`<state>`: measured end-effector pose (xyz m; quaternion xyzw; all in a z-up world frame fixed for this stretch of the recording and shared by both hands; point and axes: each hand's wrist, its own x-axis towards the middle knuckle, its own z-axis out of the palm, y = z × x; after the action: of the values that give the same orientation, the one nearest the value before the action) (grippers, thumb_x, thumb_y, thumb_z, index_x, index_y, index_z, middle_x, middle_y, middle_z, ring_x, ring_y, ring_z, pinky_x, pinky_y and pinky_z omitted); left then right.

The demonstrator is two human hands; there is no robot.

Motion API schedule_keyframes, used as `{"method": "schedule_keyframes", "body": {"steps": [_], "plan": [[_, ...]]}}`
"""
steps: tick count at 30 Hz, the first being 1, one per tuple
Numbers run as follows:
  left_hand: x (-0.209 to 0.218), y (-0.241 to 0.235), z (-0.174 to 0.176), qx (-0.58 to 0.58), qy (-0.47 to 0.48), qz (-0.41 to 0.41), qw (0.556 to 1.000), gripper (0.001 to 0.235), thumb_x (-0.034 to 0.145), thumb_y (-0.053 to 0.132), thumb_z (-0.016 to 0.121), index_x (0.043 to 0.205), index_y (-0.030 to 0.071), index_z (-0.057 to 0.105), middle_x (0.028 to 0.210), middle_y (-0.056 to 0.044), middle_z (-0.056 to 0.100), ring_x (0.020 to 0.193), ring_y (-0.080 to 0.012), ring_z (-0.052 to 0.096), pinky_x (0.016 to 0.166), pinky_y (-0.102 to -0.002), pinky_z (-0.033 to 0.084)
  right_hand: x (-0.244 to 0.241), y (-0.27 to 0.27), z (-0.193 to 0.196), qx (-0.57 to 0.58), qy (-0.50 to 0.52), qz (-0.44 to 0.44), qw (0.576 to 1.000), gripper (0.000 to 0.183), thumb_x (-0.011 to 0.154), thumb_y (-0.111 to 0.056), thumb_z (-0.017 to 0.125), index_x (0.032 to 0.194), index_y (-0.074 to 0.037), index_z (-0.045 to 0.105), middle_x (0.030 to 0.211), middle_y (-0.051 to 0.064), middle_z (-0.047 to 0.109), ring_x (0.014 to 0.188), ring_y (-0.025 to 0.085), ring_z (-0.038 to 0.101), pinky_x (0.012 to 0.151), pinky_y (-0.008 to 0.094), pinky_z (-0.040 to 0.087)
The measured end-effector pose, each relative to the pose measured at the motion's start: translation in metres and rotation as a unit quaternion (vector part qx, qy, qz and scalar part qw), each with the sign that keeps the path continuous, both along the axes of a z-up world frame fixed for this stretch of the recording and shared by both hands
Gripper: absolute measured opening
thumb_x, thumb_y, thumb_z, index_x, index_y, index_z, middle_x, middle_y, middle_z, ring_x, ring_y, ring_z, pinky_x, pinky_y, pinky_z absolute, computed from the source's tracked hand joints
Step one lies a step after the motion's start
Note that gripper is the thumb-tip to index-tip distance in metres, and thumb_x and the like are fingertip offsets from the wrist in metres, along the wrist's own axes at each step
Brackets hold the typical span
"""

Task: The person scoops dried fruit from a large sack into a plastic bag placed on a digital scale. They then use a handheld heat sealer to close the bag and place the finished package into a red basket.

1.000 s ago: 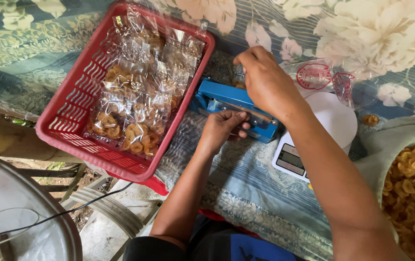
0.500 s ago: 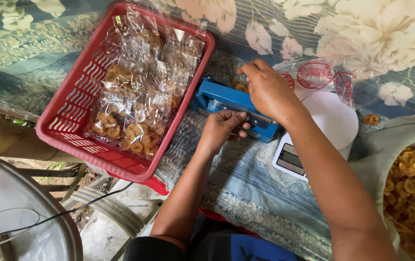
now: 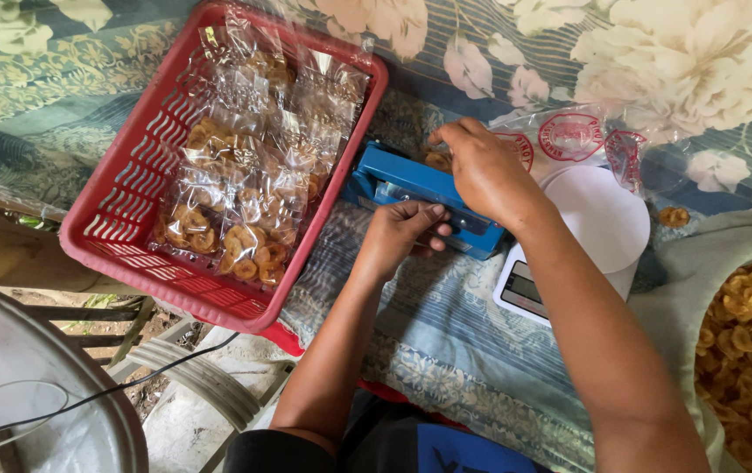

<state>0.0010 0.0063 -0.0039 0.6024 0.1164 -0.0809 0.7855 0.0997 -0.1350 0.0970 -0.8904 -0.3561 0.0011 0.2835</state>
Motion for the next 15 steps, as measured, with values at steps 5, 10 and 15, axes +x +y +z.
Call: {"method": "schedule_keyframes", "body": {"steps": [5,10,15], "plan": [[-0.001,0.001,0.002,-0.002,-0.002,-0.002,1.0,0.028,0.1,0.032,0.065,0.101,0.005,0.075,0.087,-0.001,0.077,0.066,-0.0065,0.068,0.055,-0.022,0.05,0.003,-0.001,-0.007,0.022,0.018,0.006,1.0,0.04,0.09,0.007,0.046,0.122,-0.006,0.066,0.123,0.021,0.063,0.112,0.044,0.062,0.091,0.05,0.051],[-0.002,0.003,0.003,-0.01,-0.008,-0.002,1.0,0.028,0.1,0.03,0.066,0.102,0.004,0.076,0.087,-0.002,0.077,0.066,-0.0068,0.068,0.055,-0.022,0.05,0.005,0.001,-0.01,0.023,0.041,0.01,0.999,0.04,0.089,0.007,0.046,0.122,-0.005,0.065,0.123,0.02,0.064,0.115,0.043,0.061,0.093,0.049,0.05],[-0.003,0.003,0.001,-0.02,-0.009,0.0,1.0,0.028,0.1,0.03,0.066,0.103,0.004,0.075,0.086,-0.002,0.077,0.066,-0.0078,0.069,0.058,-0.022,0.054,-0.001,0.0,-0.009,0.04,0.008,0.019,0.999,0.039,0.089,0.006,0.047,0.122,-0.004,0.065,0.122,0.02,0.064,0.116,0.042,0.061,0.096,0.049,0.05]]}}
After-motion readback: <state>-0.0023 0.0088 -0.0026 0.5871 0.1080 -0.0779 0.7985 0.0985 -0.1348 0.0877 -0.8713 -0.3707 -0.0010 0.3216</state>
